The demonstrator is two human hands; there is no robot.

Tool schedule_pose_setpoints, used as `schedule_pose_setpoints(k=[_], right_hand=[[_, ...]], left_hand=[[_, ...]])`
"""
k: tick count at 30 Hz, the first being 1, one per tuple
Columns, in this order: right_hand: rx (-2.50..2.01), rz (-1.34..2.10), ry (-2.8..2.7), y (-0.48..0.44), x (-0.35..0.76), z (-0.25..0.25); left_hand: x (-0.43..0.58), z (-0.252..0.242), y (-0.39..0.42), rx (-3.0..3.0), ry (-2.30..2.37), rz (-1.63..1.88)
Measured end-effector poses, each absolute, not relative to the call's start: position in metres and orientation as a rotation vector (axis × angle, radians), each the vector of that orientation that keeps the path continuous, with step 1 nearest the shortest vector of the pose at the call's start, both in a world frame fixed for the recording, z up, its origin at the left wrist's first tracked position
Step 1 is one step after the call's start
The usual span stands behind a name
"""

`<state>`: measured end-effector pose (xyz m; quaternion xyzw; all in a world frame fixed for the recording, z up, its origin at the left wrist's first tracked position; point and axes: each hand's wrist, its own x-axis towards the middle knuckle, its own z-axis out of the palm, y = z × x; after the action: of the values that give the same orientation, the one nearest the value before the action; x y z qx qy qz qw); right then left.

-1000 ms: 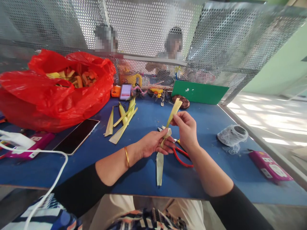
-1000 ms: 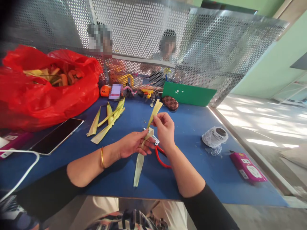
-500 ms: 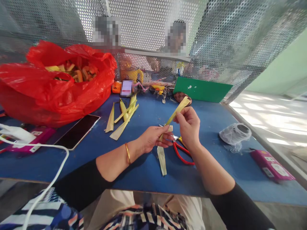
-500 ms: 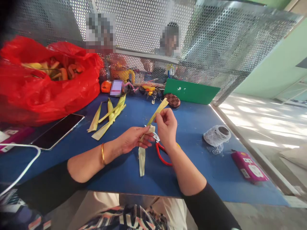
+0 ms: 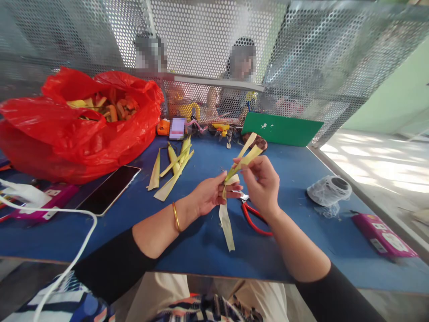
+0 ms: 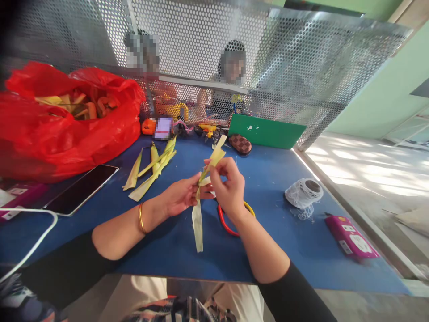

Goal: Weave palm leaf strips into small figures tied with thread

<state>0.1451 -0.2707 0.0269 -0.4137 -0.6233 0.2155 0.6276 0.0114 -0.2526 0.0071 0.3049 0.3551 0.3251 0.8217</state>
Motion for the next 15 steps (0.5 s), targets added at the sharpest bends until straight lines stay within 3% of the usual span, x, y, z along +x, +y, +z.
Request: schedule_pose_setpoints(k=[9, 15], right_hand=[[-1.04, 0.834, -1.298, -0.273, 0.142, 0.028], [-1.027, 0.835, -1.178, -0.266, 0.145, 0.032]], left_hand=[[0.006, 0.006, -0.25, 0.675, 0.458, 0.686], [0.006, 0.003, -0.254, 0.814, 0.43, 0.638]])
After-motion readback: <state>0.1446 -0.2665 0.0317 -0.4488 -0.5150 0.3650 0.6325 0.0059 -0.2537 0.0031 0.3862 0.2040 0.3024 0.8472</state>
